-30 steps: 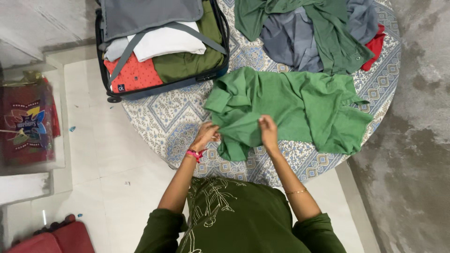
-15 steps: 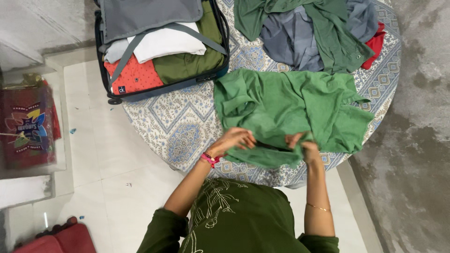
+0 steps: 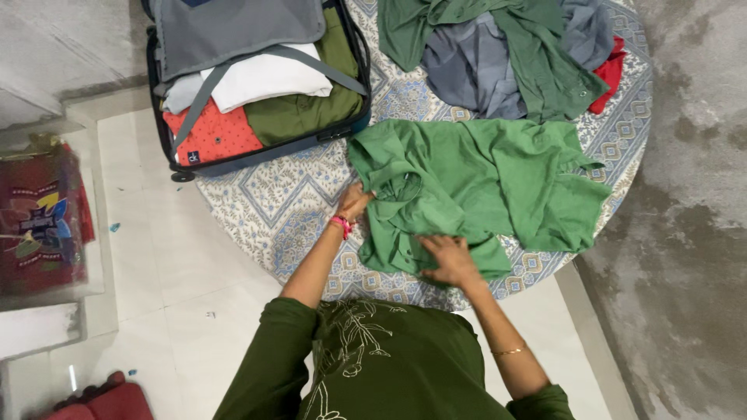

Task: The person folds an orange shirt, a dark blue shirt, and a green shirt by hand, placing each one into an open suitcase on a bed.

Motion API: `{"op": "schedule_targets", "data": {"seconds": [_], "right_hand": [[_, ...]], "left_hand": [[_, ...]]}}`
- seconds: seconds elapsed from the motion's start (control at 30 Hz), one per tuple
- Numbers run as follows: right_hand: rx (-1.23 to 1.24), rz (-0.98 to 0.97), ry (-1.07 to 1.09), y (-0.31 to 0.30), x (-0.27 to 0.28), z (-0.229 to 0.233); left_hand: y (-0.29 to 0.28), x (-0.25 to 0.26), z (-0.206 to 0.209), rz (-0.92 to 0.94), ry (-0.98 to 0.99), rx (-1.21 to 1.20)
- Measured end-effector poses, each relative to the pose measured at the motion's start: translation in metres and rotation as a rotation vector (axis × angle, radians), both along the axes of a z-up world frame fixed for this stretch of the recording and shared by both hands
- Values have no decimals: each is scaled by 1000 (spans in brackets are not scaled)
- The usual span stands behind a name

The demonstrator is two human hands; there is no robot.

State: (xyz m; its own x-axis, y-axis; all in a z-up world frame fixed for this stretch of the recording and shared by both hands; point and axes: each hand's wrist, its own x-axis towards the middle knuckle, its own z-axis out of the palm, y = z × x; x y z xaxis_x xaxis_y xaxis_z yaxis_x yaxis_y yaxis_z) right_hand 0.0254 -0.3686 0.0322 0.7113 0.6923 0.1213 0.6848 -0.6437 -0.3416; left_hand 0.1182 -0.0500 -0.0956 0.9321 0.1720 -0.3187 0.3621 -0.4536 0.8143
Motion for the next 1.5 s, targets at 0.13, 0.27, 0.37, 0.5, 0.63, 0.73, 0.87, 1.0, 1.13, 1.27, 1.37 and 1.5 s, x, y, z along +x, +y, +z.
{"op": "schedule_targets", "data": {"seconds": [0.13,0.27,0.37,0.5,0.63,0.73,0.87,1.0,1.13,1.27,1.37,1.5], "right_hand": [[-176,-143,432,-19,-14,-61],[-468,-183,590,-45,-14,-63],[-492,-171,513,-40,-21,-27],[-116,-141,310,-36,-36,-18],[-144,-165,482,-40,-37,-32],[-164,-63,607,-30,-31,-26],[-204,-88,706,-10,-27,1],[131,-268,333,3,-16,13],[92,-372,-77,22,3,12],[-22,-471,-177,23,15,-5],[-36,-503,-88,14,22,-19],[236,-461,-52,1,25,-5]], "left_hand": [[4,31,74,-63,-238,342],[11,59,189,-33,-329,351],[4,99,242,-6,-573,411],[-2,184,249,128,-1125,521],[6,270,242,231,-1032,334],[23,312,244,151,-978,211],[27,295,224,101,-1119,168],[-1,224,168,104,-848,98],[-36,135,101,103,-650,274],[-71,81,84,-70,-336,293],[-90,60,98,-167,-307,480],[-94,65,67,-89,-450,698]]}}
